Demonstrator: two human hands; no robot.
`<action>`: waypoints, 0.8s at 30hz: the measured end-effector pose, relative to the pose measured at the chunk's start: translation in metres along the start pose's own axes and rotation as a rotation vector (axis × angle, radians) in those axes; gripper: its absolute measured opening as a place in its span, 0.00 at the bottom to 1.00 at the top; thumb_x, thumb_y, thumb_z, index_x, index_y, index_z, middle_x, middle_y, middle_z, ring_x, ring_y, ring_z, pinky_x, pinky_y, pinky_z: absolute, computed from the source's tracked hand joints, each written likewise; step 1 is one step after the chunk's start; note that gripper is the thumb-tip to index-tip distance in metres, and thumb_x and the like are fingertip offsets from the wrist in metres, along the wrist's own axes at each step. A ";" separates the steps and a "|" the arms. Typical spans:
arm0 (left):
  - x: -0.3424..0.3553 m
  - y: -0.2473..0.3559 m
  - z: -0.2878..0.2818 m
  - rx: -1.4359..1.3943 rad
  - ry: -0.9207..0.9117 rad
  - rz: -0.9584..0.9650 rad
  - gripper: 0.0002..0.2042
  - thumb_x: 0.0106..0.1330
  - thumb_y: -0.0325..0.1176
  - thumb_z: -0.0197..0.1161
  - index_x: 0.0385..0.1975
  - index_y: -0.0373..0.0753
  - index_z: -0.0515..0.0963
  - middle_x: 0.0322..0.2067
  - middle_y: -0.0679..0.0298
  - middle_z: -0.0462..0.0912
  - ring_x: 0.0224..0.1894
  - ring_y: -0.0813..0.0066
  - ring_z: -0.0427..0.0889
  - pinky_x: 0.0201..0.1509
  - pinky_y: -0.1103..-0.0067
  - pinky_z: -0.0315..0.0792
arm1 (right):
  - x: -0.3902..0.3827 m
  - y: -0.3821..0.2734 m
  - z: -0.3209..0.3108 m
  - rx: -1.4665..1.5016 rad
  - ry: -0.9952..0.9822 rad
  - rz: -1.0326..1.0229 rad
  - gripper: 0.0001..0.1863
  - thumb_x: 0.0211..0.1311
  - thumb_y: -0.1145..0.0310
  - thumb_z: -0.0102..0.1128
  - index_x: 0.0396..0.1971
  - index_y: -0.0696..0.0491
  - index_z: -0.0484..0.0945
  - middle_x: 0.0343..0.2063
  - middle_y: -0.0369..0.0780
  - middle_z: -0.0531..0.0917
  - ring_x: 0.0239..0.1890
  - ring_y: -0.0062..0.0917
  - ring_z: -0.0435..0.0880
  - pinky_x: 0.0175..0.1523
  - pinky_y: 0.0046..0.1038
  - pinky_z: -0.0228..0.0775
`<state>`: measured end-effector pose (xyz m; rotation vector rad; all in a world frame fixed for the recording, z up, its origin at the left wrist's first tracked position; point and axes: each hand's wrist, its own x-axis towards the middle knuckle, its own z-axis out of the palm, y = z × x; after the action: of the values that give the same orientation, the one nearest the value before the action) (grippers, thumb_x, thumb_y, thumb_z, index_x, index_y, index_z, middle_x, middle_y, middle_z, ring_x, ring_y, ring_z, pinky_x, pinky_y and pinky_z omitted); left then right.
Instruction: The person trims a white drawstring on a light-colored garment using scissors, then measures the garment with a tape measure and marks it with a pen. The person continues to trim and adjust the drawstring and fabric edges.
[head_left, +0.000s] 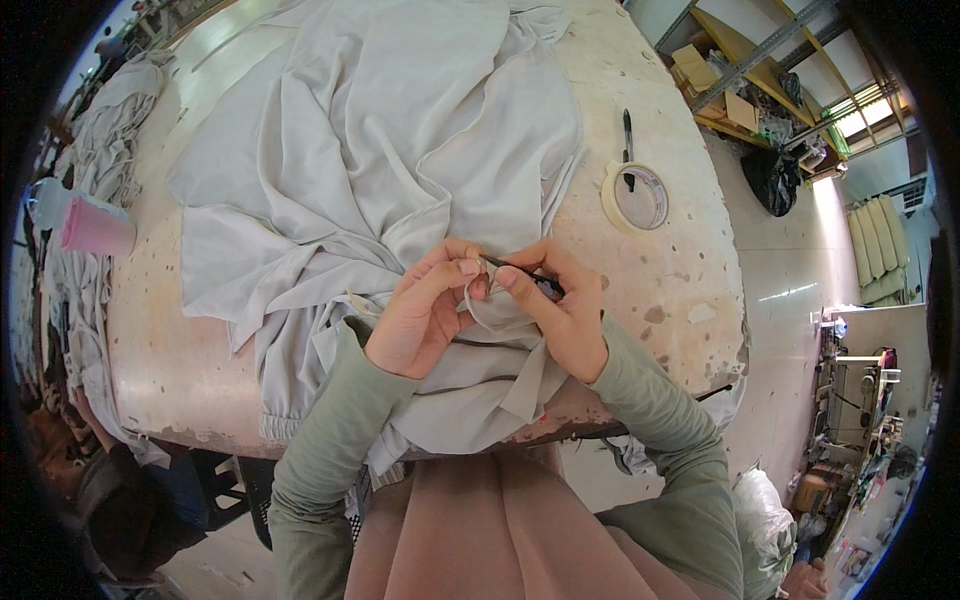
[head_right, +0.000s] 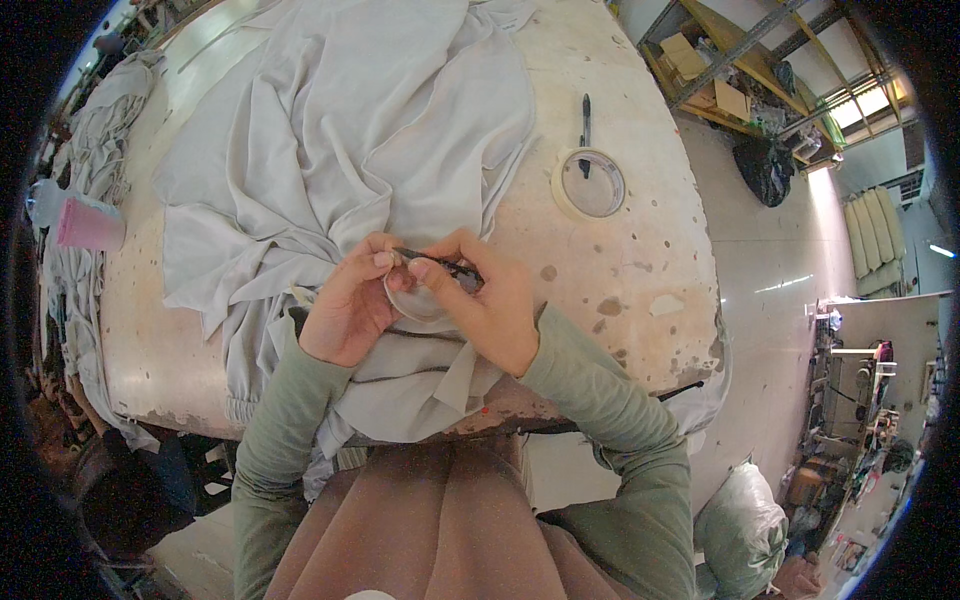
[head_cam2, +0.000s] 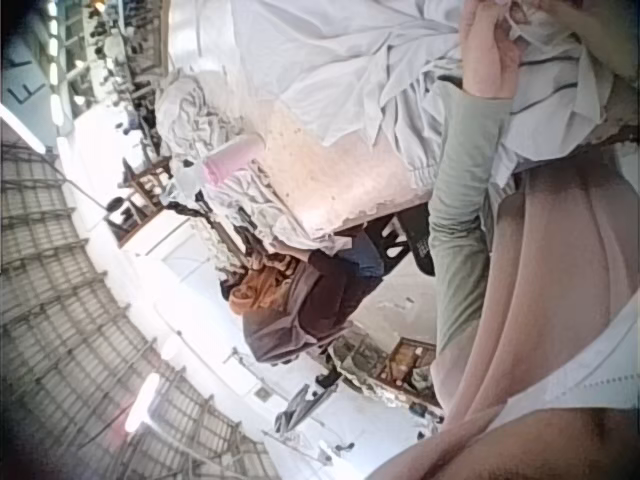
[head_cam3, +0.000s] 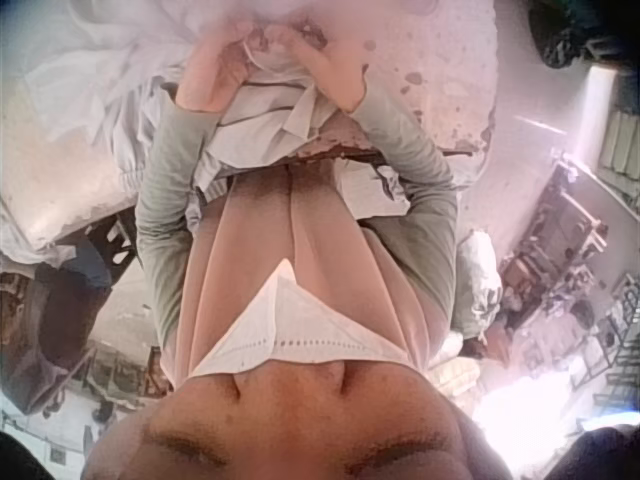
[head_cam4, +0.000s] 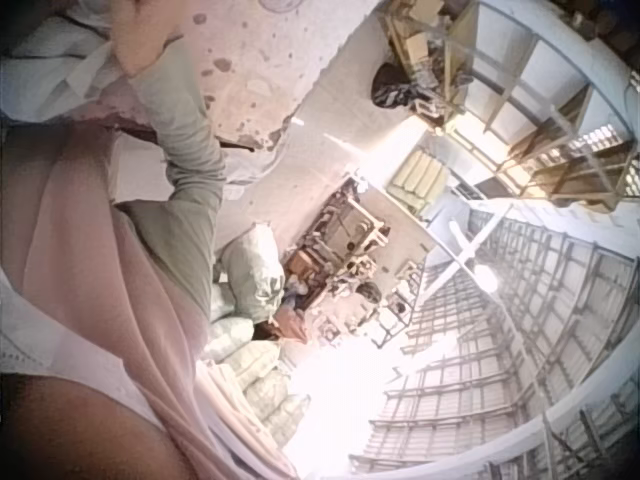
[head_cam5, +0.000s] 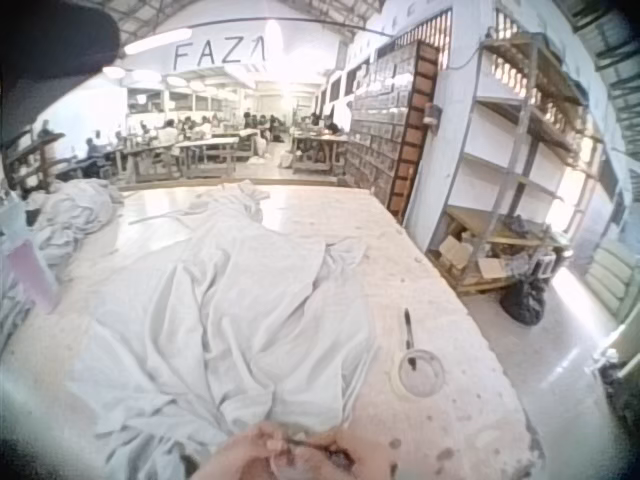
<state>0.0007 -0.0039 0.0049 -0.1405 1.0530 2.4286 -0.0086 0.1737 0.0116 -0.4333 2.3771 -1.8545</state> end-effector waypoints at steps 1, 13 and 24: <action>0.000 0.000 0.000 -0.011 -0.002 0.004 0.05 0.64 0.35 0.54 0.37 0.44 0.70 0.29 0.74 0.70 0.35 0.86 0.70 0.41 0.80 0.67 | 0.000 0.001 0.001 0.019 -0.006 -0.013 0.11 0.61 0.67 0.61 0.37 0.58 0.76 0.28 0.38 0.82 0.32 0.13 0.77 0.37 0.18 0.69; 0.000 -0.001 0.001 -0.013 0.025 -0.002 0.05 0.64 0.35 0.54 0.37 0.44 0.70 0.29 0.74 0.70 0.35 0.87 0.69 0.42 0.81 0.65 | -0.001 -0.002 0.002 0.026 -0.002 -0.042 0.11 0.61 0.68 0.61 0.36 0.59 0.75 0.27 0.38 0.82 0.32 0.13 0.77 0.37 0.18 0.69; 0.002 -0.006 -0.003 -0.003 0.030 0.034 0.05 0.64 0.35 0.54 0.37 0.45 0.70 0.28 0.74 0.69 0.34 0.86 0.69 0.41 0.83 0.64 | 0.003 0.009 0.005 0.066 -0.005 -0.025 0.12 0.61 0.64 0.61 0.36 0.58 0.76 0.27 0.38 0.82 0.31 0.14 0.76 0.36 0.20 0.69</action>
<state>0.0012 -0.0018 -0.0021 -0.1617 1.0733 2.4660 -0.0118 0.1705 0.0025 -0.4631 2.3103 -1.9335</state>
